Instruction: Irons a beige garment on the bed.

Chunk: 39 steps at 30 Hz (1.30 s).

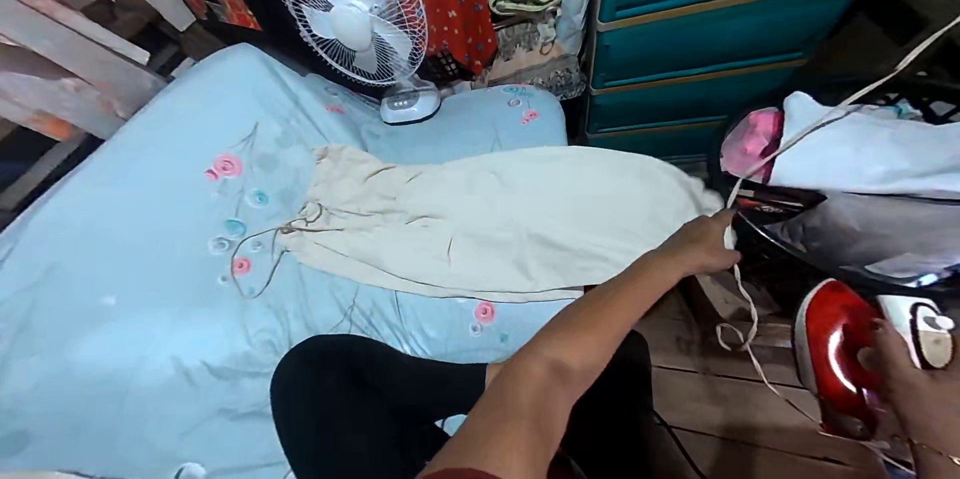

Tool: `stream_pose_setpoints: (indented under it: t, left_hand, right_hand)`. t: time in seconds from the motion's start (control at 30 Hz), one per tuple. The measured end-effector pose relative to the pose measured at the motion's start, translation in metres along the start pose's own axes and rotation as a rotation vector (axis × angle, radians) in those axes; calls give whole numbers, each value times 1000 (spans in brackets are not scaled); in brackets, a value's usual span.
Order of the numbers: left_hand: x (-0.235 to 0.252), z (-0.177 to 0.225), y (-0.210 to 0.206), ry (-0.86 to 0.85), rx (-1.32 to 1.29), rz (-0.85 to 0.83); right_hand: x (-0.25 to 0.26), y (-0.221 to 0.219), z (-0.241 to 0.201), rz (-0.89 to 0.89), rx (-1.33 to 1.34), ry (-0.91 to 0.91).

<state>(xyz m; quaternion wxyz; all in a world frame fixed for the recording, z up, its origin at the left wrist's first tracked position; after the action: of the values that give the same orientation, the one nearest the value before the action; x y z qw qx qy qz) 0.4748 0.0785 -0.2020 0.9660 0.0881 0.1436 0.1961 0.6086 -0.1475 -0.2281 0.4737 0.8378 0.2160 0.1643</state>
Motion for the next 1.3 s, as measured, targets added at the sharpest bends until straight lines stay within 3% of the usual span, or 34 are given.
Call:
stream_pose_setpoints:
  t: [0.13, 0.27, 0.37, 0.47, 0.57, 0.7, 0.83, 1.1, 1.3]
  left_hand:
    - [-51, -41, 17, -9, 338, -20]
    - [-134, -115, 61, 110, 545, 148]
    - [-194, -161, 93, 195, 620, 252]
    - [-228, -174, 104, 215, 607, 296]
    - [-236, -181, 106, 146, 617, 312]
    - [-242, -199, 122, 27, 674, 621]
    - [-247, -246, 129, -4, 796, 773]
    - [-242, -261, 129, -93, 881, 886]
    - [-245, -258, 130, -63, 847, 882]
  right_hand:
    - [-3, -8, 17, -22, -10, -6]
    - [-6, -13, 2, -95, -61, 51]
    - [-6, -15, -33, -134, -106, 173]
    - [-8, -23, -88, -170, -118, 323]
    - [-12, -42, -154, -294, -119, 382]
    - [-30, -93, -230, -486, -71, 418]
    - [-51, -170, -283, -676, -117, 394]
    - [7, -255, -360, -531, -47, 227]
    - [-6, -251, -369, -647, -131, 320]
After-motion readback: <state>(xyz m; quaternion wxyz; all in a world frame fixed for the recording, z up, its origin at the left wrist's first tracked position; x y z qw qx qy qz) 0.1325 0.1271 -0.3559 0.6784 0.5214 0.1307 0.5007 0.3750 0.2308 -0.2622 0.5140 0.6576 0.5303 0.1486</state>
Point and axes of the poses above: each hand's wrist, its own x-axis towards the middle knuckle, its own y-axis out of the back of the hand, z = x × y, the point moved 4 cm from there along x, towards the middle knuckle, and after that the axes turned 10 degrees about -x, right-handed, at the moved point
